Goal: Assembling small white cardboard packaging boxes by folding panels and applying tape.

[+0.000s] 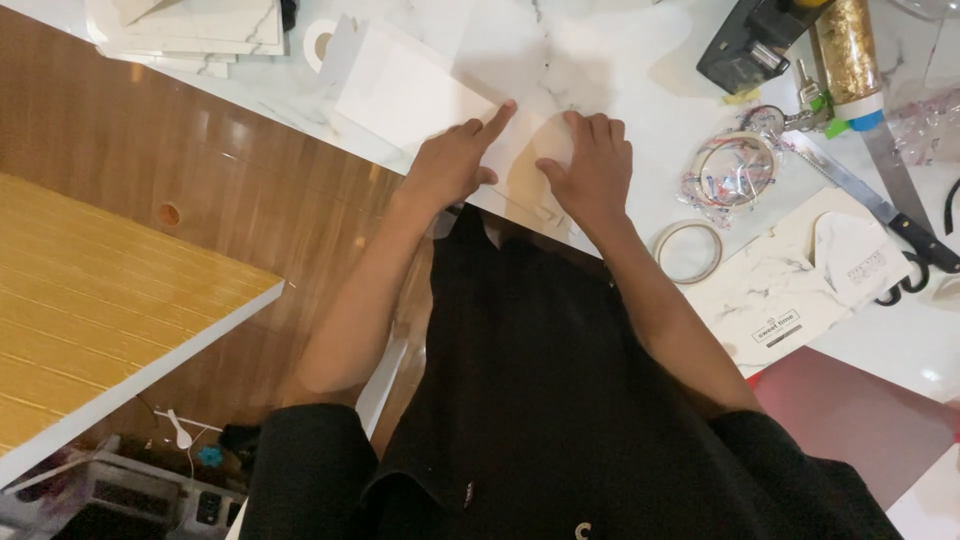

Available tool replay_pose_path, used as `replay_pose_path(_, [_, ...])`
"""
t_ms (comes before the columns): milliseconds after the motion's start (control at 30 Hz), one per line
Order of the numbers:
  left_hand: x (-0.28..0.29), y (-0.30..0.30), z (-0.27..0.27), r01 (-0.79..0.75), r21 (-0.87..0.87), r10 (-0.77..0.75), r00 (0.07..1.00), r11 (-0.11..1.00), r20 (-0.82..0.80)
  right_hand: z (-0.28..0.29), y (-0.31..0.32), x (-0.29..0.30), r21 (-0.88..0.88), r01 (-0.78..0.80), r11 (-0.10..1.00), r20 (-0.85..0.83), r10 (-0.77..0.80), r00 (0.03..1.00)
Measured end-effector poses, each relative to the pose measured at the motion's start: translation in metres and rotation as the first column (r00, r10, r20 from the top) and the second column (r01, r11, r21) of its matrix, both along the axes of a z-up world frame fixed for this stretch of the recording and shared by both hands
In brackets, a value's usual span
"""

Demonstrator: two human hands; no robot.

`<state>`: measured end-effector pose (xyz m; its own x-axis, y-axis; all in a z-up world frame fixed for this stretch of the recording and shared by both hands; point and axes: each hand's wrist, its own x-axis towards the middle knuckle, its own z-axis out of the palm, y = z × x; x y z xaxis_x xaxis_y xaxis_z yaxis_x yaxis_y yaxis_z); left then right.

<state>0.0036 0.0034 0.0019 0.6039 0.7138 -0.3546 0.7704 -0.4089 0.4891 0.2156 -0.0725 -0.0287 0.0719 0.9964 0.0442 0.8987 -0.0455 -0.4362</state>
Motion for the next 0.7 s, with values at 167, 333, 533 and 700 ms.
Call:
replay_pose_path(167, [-0.002, -0.005, -0.018, -0.002, 0.040, 0.001, 1.000, 0.999, 0.029, -0.001, 0.012, -0.003, -0.133, 0.037, 0.990, -0.084, -0.048, 0.995])
replay_pose_path(333, [-0.008, -0.013, -0.029, -0.008, 0.122, -0.002, 0.996, 0.993, 0.088, 0.002, 0.022, -0.002, -0.171, 0.017, 0.985, -0.102, -0.035, 0.994])
replay_pose_path(533, [-0.006, -0.014, -0.012, -0.040, 0.088, 0.032, 0.995, 0.995, 0.090, -0.002, 0.023, -0.013, -0.270, 0.011, 0.963, -0.127, -0.047, 0.991])
replay_pose_path(700, [-0.010, -0.024, -0.020, -0.091, 0.100, 0.072, 0.980, 0.991, 0.185, 0.006, 0.015, -0.026, -0.168, 0.054, 0.984, -0.150, -0.080, 0.985])
